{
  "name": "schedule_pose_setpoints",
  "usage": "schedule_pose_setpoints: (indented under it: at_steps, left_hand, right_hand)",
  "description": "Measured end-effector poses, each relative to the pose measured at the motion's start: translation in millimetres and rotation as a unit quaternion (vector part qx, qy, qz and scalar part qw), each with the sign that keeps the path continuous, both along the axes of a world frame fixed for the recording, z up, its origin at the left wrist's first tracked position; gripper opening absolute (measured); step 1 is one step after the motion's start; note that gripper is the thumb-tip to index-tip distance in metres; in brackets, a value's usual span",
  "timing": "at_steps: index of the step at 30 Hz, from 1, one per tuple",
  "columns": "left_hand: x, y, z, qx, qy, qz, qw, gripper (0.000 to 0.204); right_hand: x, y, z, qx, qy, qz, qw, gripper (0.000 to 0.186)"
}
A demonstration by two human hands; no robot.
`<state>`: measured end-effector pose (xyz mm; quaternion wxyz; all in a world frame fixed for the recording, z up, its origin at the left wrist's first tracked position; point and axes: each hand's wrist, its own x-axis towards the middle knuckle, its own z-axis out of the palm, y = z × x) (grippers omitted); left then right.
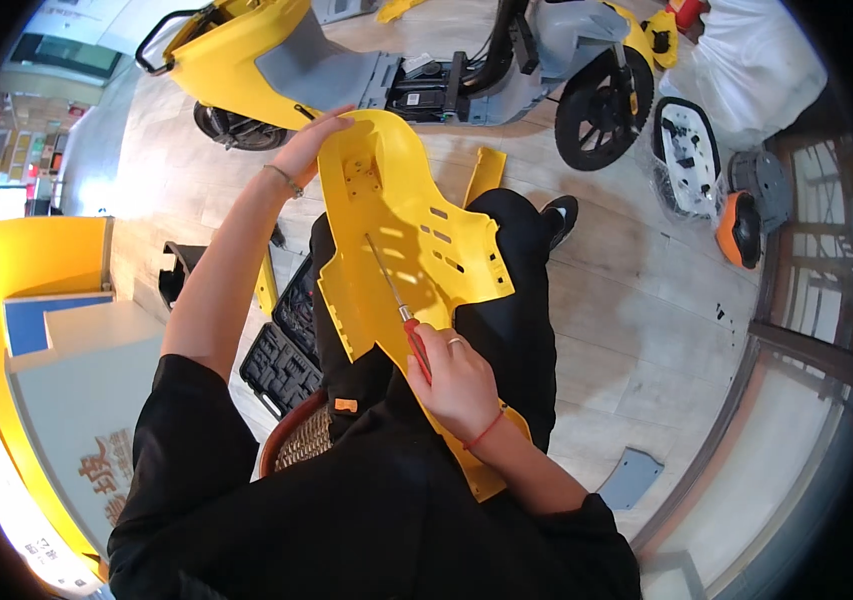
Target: Disassembling and reassembling yellow fairing components of an electric scooter using hand tools.
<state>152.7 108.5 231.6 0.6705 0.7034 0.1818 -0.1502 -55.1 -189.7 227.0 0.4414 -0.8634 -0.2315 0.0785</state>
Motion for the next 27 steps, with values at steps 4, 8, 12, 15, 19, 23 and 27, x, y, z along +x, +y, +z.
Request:
schedule_pose_setpoints:
  at_steps: [4, 8, 12, 15, 19, 23, 27]
  left_hand:
    - [-5.5, 6.7, -14.0, -0.081, 0.093, 0.042, 0.991, 0.037]
    - [-35.4, 22.6, -1.3, -0.072, 0.058, 0.039, 0.995, 0.039]
    - [-113.4, 50.3, 28.7, -0.067, 0.087, 0.09, 0.99, 0.04]
    - [-191.0, 53.8, 41.2, -0.081, 0.044, 0.15, 0.984, 0.041]
    - [-281.1, 31.7, 34.7, -0.052, 0.071, 0.309, 0.947, 0.042]
    - [-332.5, 12.6, 10.9, -0.123, 0.061, 0.36, 0.923, 0.041]
    - [-345.5, -0.4, -14.1, -0.165, 0.129, 0.405, 0.89, 0.041]
  right_hand:
    - [5.8, -3.1, 4.3, -0.043, 0.013, -0.019, 0.999, 0.03]
    - [14.0, -17.2, 14.9, -0.021, 0.118, -0.054, 0.991, 0.026]
    - [19.5, -34.6, 24.6, 0.079, 0.221, -0.054, 0.971, 0.027]
    - [18.0, -41.6, 35.5, 0.131, 0.355, -0.094, 0.921, 0.025]
    - [12.2, -47.2, 58.3, 0.149, 0.439, -0.064, 0.884, 0.024]
    - [1.1, -44.7, 76.7, 0.097, 0.483, -0.066, 0.868, 0.023]
    - [-9.5, -28.2, 77.0, 0.064, 0.371, 0.008, 0.926, 0.024]
